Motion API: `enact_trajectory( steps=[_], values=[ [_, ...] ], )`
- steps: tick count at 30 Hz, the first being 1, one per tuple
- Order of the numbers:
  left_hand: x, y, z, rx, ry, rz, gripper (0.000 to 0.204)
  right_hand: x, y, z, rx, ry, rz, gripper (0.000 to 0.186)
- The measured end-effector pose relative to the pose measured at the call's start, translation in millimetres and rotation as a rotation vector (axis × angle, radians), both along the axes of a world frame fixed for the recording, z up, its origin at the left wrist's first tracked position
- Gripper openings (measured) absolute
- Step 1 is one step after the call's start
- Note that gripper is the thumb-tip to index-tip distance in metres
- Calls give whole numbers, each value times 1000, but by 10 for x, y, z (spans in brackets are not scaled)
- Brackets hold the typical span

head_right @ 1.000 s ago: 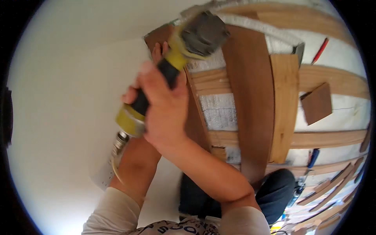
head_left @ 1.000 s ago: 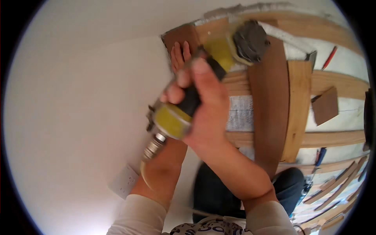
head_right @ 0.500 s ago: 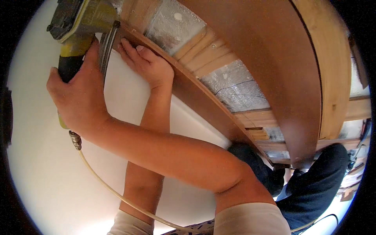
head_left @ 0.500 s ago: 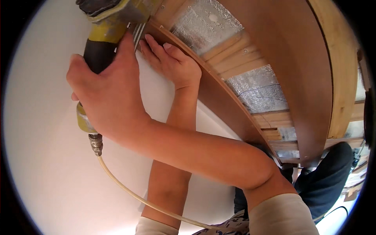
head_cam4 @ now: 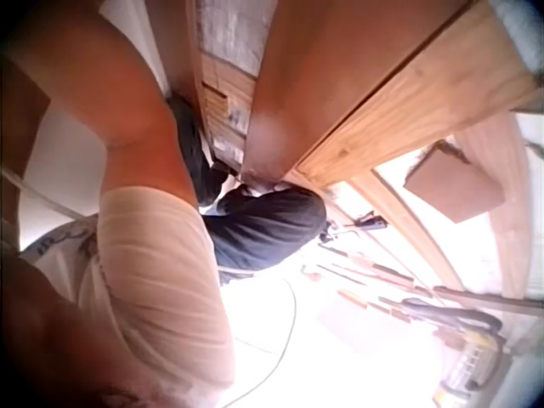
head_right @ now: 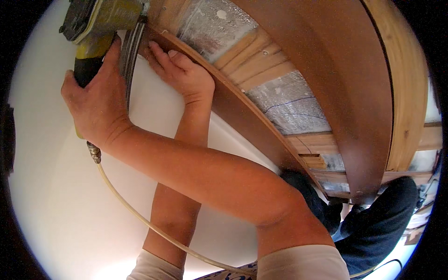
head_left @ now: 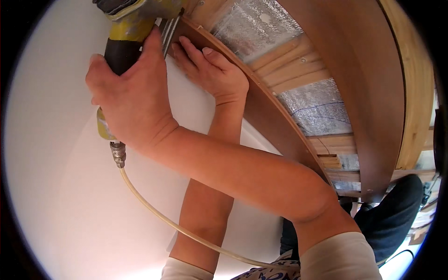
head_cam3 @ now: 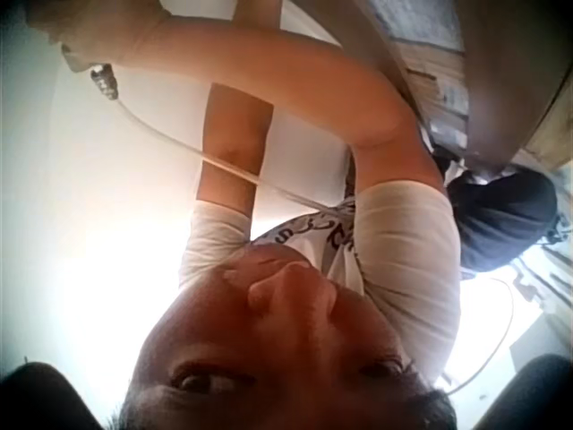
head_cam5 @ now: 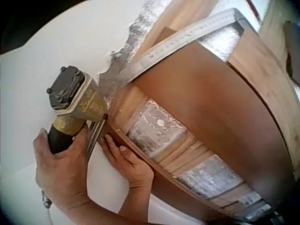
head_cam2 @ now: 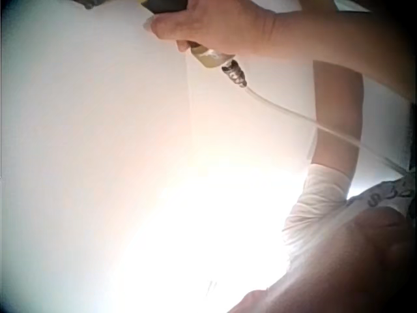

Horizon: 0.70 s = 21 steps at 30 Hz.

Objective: The person prepares and installs flooring boards by scraping edges with a blade, applying adhesive with a caulking gun, positioning the boards on the floor, and securing them using a pneumatic nail gun.

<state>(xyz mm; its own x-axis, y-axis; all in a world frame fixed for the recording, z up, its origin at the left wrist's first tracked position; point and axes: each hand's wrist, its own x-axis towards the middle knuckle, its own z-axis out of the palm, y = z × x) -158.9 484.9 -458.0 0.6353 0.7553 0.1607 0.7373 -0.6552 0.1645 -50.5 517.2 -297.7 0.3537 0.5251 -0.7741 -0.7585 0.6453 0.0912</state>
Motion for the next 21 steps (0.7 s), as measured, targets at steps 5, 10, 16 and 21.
enact_trajectory(
  steps=[5,10,16,21],
  values=[
    [20,-12,1,-9,36,10,59,-5,51,-24,-10,-7,22,30],
    [29,-24,31,-54,49,30,65,-38,61,-36,-18,-4,42,30],
    [27,-29,30,-55,65,33,64,-48,67,-36,-29,2,57,30],
    [9,-21,21,-73,78,39,63,-55,40,-40,-36,12,66,31]
  ],
)
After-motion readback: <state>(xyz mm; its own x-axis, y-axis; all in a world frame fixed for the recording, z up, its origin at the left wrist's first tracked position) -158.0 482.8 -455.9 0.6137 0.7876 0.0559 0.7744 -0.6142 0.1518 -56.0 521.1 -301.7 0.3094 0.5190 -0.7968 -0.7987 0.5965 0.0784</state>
